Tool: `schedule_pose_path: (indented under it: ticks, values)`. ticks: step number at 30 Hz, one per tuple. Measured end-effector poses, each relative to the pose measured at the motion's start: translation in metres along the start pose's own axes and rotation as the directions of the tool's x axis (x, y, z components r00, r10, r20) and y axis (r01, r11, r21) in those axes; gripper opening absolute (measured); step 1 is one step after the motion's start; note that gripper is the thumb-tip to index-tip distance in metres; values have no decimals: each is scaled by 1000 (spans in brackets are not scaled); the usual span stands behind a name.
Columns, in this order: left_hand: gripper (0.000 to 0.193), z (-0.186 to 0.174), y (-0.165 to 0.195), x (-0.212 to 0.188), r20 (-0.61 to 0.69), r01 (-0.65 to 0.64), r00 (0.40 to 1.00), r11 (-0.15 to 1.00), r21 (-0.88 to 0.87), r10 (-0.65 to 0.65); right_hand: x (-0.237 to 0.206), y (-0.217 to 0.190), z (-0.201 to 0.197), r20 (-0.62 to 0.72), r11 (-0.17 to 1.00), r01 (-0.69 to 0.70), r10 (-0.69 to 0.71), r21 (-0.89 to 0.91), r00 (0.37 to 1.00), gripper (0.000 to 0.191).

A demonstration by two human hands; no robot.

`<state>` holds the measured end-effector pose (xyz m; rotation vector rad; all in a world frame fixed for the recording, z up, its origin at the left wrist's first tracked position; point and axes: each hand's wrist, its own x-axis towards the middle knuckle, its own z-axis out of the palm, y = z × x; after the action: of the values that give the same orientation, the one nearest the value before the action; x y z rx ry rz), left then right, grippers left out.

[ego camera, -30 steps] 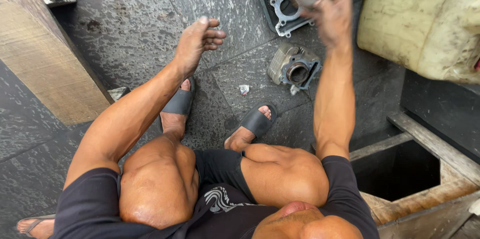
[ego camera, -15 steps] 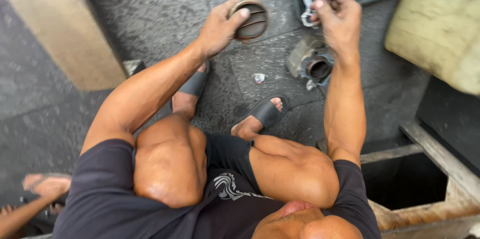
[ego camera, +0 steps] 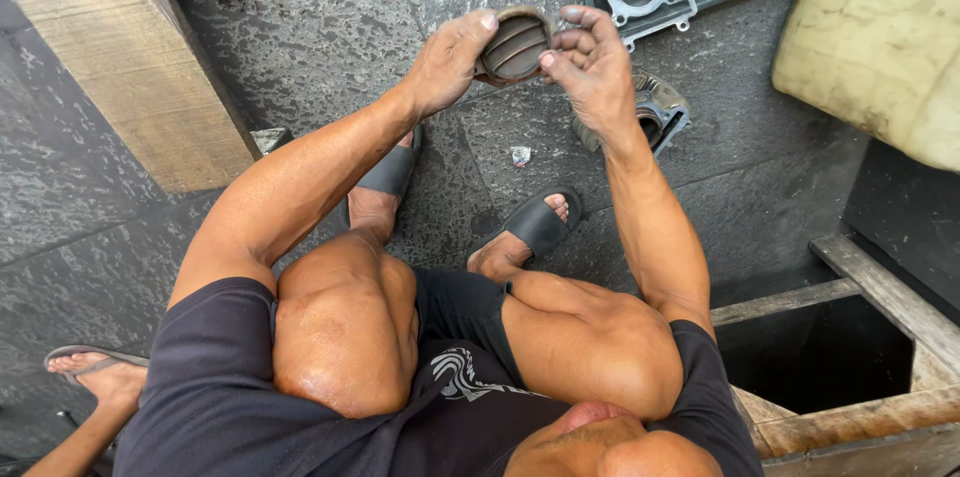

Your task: The person sits on the floor and handles several engine gaskets and a metal engine casing. They align and fit a black rubber gasket onto the metal casing, then handle a copper ring and a metal plate, placing them into a tray.

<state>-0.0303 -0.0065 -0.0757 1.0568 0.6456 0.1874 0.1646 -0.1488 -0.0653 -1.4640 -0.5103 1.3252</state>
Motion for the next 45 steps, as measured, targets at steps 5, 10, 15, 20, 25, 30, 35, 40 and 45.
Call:
schedule_pose_path:
  ticks: [5,10,15,20,25,30,35,40,45]
  values:
    - [58,2,-3,4,5,-5,1000,947,322,4,3,8,6,-50,985,-118,112,-127,992,49]
    - [57,-2,1,6,1,218,975,954,208,-223,1,14,12,-35,952,-175,172,-252,984,46]
    - [54,-3,-2,11,-65,133,991,936,327,-118,-2,28,14,-12,953,-144,146,-266,989,46]
    - [51,-6,21,19,-253,221,962,844,490,-105,19,34,24,5,963,-58,61,-262,998,52]
    - [43,-2,51,12,-151,181,977,955,234,-148,36,20,27,-1,922,-68,74,-382,997,50]
    - [37,2,76,7,-157,145,980,975,169,-118,48,-1,23,-16,953,-19,14,-303,1000,53]
    - [34,2,90,5,-180,132,976,990,57,-120,57,-19,14,-127,915,-42,-10,-402,992,51]
    - [39,-3,87,2,-256,109,965,974,200,-56,68,-33,-13,-255,909,-14,-102,-416,962,49]
    - [54,-2,84,1,-255,137,962,977,162,-92,68,-31,-19,-140,927,64,-124,-370,982,49]
